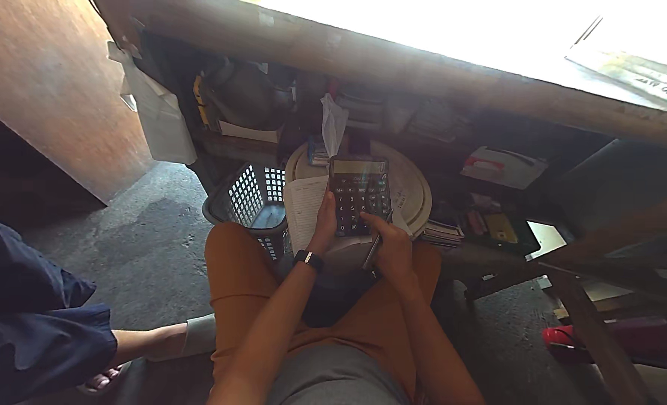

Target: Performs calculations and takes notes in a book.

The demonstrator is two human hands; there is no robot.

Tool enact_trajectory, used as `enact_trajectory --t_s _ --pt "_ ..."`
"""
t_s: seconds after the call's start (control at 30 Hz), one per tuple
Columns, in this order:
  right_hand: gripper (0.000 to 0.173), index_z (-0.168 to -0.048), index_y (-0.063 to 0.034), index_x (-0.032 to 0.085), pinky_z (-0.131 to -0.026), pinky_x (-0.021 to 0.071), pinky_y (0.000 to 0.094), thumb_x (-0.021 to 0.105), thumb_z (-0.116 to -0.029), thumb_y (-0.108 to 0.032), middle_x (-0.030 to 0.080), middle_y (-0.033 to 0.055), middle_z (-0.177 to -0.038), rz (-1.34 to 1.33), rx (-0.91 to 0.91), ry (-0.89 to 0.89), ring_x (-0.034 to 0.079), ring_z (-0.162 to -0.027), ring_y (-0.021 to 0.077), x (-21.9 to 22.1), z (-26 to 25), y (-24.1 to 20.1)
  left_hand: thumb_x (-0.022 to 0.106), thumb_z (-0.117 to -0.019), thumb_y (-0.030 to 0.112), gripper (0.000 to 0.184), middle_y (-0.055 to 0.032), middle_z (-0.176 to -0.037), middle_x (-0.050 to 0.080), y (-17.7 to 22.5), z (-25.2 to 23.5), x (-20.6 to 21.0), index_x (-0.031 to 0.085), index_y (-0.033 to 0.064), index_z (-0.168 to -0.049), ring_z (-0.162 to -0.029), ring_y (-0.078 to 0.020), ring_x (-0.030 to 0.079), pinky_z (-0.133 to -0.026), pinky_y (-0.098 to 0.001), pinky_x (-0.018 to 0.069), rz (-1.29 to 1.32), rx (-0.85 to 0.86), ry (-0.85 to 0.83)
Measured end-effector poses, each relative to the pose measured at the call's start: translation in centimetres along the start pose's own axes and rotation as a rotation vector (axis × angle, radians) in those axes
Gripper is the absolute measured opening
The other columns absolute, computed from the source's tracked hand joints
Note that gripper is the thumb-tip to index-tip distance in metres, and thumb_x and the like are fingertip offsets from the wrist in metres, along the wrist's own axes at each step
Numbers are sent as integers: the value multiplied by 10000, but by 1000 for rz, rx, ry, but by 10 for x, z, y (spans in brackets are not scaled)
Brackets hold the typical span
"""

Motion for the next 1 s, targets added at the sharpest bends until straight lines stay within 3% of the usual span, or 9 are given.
enact_trajectory --t_s 0.33,0.5,0.67,0.77,0.83,0.87,0.9,0.97,1.0 --pt "437 -1247 -42 743 -593 524 486 554 -886 114 683 182 -716 -20 -62 60 647 -610 357 10 5 -5 171 -1090 562 576 13 -1548 465 0 -5 1 215 357 -1627 -1279 -98 553 -1043 -370 486 21 -12 14" --pt "410 -1257 -81 745 -690 548 542 551 -924 59 723 249 -860 70 49 -98 705 -752 438 28 2 -2 177 -1093 556 583 9 -1589 418 -2 -6 1 207 341 -1634 -1329 -113 519 -1077 -394 462 21 -6 28" --pt "441 -1322 -109 710 -620 524 554 635 -917 49 685 238 -806 37 -11 -64 668 -693 430 30 -28 -20 201 -1084 582 589 12 -1569 441 1 -1 -1 226 356 -1627 -1285 -100 542 -1039 -368 480 -34 -6 47" --pt "485 -1424 -168 630 -759 529 586 579 -979 15 709 259 -991 92 102 -322 687 -900 457 38 -48 -27 194 -1084 581 615 13 -1644 333 10 5 -6 172 330 -1645 -1393 -122 456 -1130 -412 399 -98 33 16" --pt "477 -1421 -176 637 -781 520 610 574 -987 12 712 262 -1004 64 98 -328 684 -919 469 37 -49 -20 187 -1071 612 619 27 -1614 379 5 0 -6 193 357 -1635 -1343 -106 499 -1088 -401 444 -89 14 29" --pt "474 -1400 -169 656 -772 524 630 575 -979 30 720 259 -1001 33 61 -269 690 -900 475 31 -42 -11 190 -1072 611 624 2 -1589 416 -2 -3 -1 226 333 -1629 -1318 -123 521 -1060 -409 468 -100 11 39" --pt "479 -1386 -168 669 -789 536 647 573 -971 49 734 243 -1048 16 20 -213 706 -917 469 22 -30 -1 199 -1095 552 611 -66 -1555 452 -10 -2 6 285 240 -1613 -1311 -169 533 -1060 -434 473 -157 28 57" --pt "427 -1347 -99 685 -899 558 623 553 -968 46 730 203 -1188 -33 -82 -176 719 -1037 418 9 -6 1 304 -1131 276 472 -227 -1366 591 6 10 8 486 -20 -1452 -1230 -274 597 -1042 -442 491 -445 111 193" --pt "403 -1323 -17 676 -931 541 631 551 -947 59 711 240 -1210 -87 -134 -194 703 -1071 441 8 1 -6 339 -1119 166 426 -260 -1361 599 35 21 0 500 -83 -1425 -1265 -305 589 -1092 -430 457 -556 95 238"
Point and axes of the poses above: each hand's wrist, its own z-axis away from the middle knuckle, its own x-axis out of the palm, y = z × x, the point moved 3 cm from there along -z, towards the middle knuckle
